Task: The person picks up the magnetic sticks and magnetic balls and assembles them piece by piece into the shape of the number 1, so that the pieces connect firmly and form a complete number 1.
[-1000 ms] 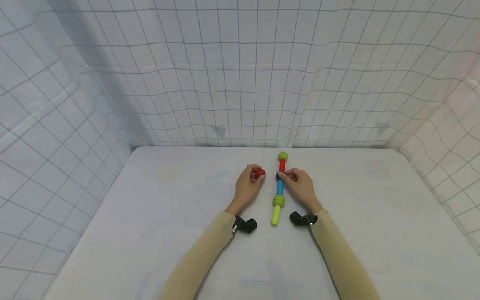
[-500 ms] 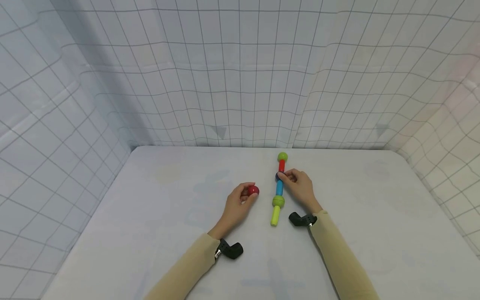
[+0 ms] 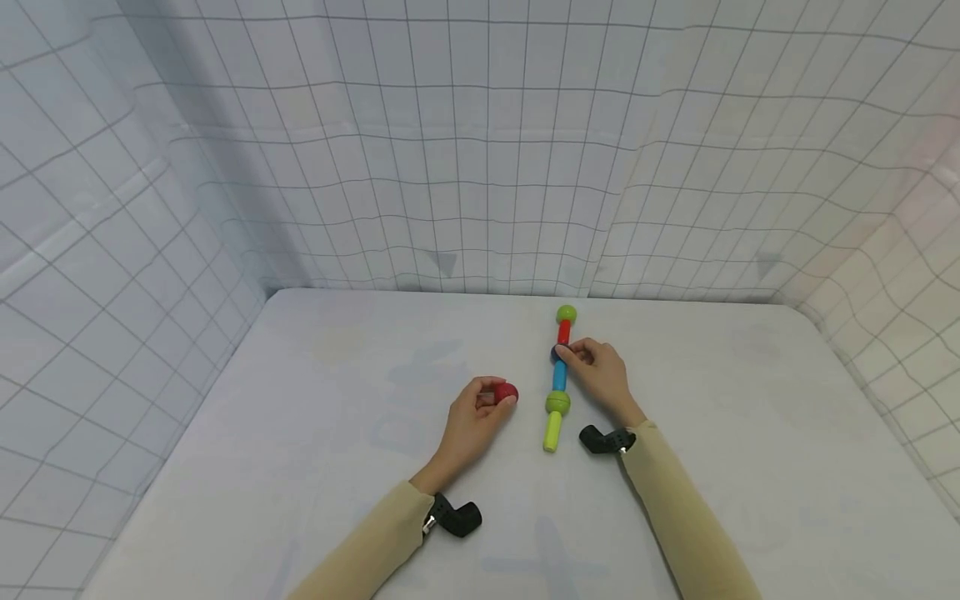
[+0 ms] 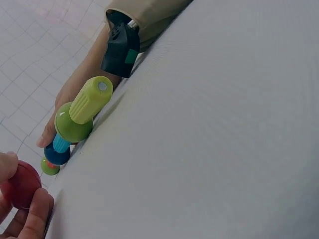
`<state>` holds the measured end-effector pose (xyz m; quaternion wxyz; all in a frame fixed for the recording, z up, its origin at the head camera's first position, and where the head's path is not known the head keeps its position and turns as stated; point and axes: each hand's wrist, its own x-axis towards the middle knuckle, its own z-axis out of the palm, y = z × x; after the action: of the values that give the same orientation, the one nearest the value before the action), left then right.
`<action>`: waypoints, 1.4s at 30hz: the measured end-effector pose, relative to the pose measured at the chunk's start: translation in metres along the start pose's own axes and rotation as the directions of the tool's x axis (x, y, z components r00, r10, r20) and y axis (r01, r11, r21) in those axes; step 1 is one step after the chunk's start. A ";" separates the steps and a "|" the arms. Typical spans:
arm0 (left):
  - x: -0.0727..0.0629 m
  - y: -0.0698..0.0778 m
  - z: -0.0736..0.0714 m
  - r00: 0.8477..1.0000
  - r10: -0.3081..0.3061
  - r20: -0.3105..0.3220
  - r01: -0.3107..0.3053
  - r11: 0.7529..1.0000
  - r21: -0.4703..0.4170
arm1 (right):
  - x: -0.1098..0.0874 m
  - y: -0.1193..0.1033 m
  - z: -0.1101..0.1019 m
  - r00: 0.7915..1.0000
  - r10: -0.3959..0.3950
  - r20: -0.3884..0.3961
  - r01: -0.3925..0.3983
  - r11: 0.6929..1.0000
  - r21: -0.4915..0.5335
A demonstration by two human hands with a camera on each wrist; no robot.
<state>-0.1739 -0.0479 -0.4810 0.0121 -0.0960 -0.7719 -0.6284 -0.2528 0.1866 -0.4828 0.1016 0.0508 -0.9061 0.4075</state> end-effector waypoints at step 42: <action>0.001 -0.001 -0.001 1.000 -0.026 0.008 0.026 0.999 -0.021 | -0.029 -0.015 0.011 0.999 -0.028 -0.020 0.029 0.998 0.063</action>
<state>-0.1750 -0.0490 -0.4818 0.0001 -0.0887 -0.7665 -0.6361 -0.2234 0.1683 -0.4859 0.1145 0.0630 -0.8909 0.4350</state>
